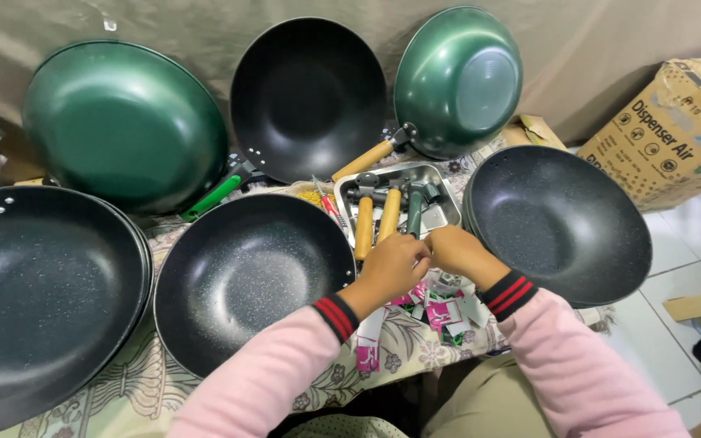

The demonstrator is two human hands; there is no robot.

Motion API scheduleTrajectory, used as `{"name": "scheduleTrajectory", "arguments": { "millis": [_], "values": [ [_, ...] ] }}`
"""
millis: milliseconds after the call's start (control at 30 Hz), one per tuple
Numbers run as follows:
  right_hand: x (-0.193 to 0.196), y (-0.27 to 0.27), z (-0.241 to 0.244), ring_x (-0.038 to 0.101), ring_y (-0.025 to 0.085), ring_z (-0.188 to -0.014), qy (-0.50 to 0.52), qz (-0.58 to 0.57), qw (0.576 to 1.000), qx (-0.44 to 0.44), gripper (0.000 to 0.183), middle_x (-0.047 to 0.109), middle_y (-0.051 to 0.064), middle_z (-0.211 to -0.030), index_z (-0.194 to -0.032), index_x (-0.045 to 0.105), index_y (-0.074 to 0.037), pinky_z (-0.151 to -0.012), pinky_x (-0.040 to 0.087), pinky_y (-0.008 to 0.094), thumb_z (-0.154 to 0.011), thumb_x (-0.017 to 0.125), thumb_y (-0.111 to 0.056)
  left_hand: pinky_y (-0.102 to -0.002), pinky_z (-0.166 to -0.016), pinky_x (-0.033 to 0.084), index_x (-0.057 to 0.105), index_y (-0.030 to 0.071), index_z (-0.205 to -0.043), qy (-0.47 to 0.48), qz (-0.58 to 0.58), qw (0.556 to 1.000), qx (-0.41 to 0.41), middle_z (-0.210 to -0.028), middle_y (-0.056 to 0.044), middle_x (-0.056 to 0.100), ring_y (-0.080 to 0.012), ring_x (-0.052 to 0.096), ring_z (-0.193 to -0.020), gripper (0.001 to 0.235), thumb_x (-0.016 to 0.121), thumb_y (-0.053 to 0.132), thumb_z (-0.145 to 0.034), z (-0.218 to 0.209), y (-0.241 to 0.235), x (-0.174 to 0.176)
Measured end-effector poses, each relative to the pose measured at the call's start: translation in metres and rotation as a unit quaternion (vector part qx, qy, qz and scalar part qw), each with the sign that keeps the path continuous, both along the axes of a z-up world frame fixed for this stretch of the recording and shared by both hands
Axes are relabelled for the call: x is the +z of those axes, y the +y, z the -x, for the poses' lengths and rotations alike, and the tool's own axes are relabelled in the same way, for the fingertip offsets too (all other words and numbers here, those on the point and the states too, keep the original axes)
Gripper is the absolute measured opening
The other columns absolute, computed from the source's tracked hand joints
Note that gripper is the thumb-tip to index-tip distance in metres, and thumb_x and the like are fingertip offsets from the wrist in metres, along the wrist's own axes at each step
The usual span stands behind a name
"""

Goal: Assembling wooden handles onto various woks and pans using a screwdriver and screws.

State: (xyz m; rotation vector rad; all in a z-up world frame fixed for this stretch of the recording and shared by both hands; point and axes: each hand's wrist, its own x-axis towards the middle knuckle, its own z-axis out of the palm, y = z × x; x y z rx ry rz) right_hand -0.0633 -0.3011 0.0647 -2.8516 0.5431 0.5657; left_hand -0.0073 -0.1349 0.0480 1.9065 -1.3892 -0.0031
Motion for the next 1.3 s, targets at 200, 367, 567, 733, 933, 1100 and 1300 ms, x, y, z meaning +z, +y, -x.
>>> {"name": "scheduleTrajectory", "arguments": {
  "millis": [200,367,567,733,933,1100,1300],
  "values": [
    [-0.071,-0.037,-0.002,0.077,0.038,-0.086,-0.025,-0.015,0.999,-0.013,0.015,0.077,0.016,-0.079,-0.084,0.082,-0.011,-0.074,0.062,0.046,-0.075,0.080,-0.024,-0.046,-0.063,0.060,0.069,0.008,-0.076,-0.092,-0.144,0.985,0.011,-0.070,-0.009,0.068,-0.0326,0.072,-0.072,0.017,0.066,0.023,-0.082,-0.008,-0.063,-0.077],
    [-0.051,-0.027,0.002,0.076,0.042,-0.090,-0.040,-0.012,0.999,-0.013,0.020,0.076,0.025,-0.083,-0.088,0.079,0.001,-0.076,0.062,0.049,-0.080,0.077,-0.018,-0.050,-0.062,0.061,0.072,0.003,-0.076,-0.125,-0.139,0.982,0.007,-0.067,-0.013,0.067,-0.0355,0.074,-0.069,0.014,0.066,0.012,-0.084,0.002,-0.068,-0.077],
    [-0.057,-0.030,0.009,0.076,0.044,-0.087,-0.058,0.002,0.998,0.032,0.017,0.074,0.028,-0.081,-0.088,0.076,0.006,-0.074,0.063,0.051,-0.083,0.072,-0.010,-0.056,-0.061,0.058,0.073,0.002,-0.074,-0.087,-0.223,0.971,0.000,-0.066,-0.016,0.068,-0.0378,0.073,-0.068,0.018,0.063,0.009,-0.087,-0.004,-0.088,-0.095],
    [-0.057,-0.025,0.012,0.075,0.044,-0.089,-0.085,-0.045,0.995,0.019,0.019,0.074,0.027,-0.080,-0.090,0.078,0.004,-0.076,0.063,0.049,-0.086,0.067,-0.012,-0.056,-0.071,0.059,0.076,0.000,-0.081,-0.018,-0.291,0.956,-0.013,-0.072,-0.019,0.070,-0.0377,0.074,-0.076,0.019,0.061,0.008,-0.088,-0.004,-0.083,-0.067],
    [-0.069,-0.031,0.011,0.075,0.045,-0.088,-0.105,-0.066,0.992,-0.019,0.022,0.074,0.028,-0.079,-0.087,0.077,0.005,-0.074,0.062,0.051,-0.088,0.063,-0.012,-0.056,-0.066,0.059,0.072,-0.003,-0.083,0.007,-0.202,0.979,-0.007,-0.073,-0.020,0.069,-0.0416,0.074,-0.074,0.016,0.060,0.007,-0.087,0.001,-0.070,-0.034],
    [-0.075,-0.032,0.007,0.076,0.043,-0.086,-0.112,-0.052,0.991,-0.059,0.023,0.073,0.025,-0.076,-0.087,0.076,0.005,-0.074,0.061,0.050,-0.090,0.063,-0.013,-0.048,-0.063,0.061,0.074,-0.001,-0.079,-0.059,-0.161,0.984,0.053,-0.069,-0.015,0.069,-0.0362,0.074,-0.072,0.014,0.063,0.006,-0.084,0.001,-0.071,-0.028],
    [-0.076,-0.026,0.007,0.075,0.044,-0.090,-0.115,-0.049,0.989,-0.079,0.023,0.073,0.026,-0.078,-0.088,0.075,0.007,-0.075,0.061,0.051,-0.091,0.061,-0.012,-0.046,-0.062,0.062,0.075,0.000,-0.078,-0.062,-0.132,0.988,0.054,-0.068,-0.013,0.069,-0.0348,0.074,-0.070,0.013,0.065,0.006,-0.084,-0.002,-0.067,-0.036]
  ]
}}
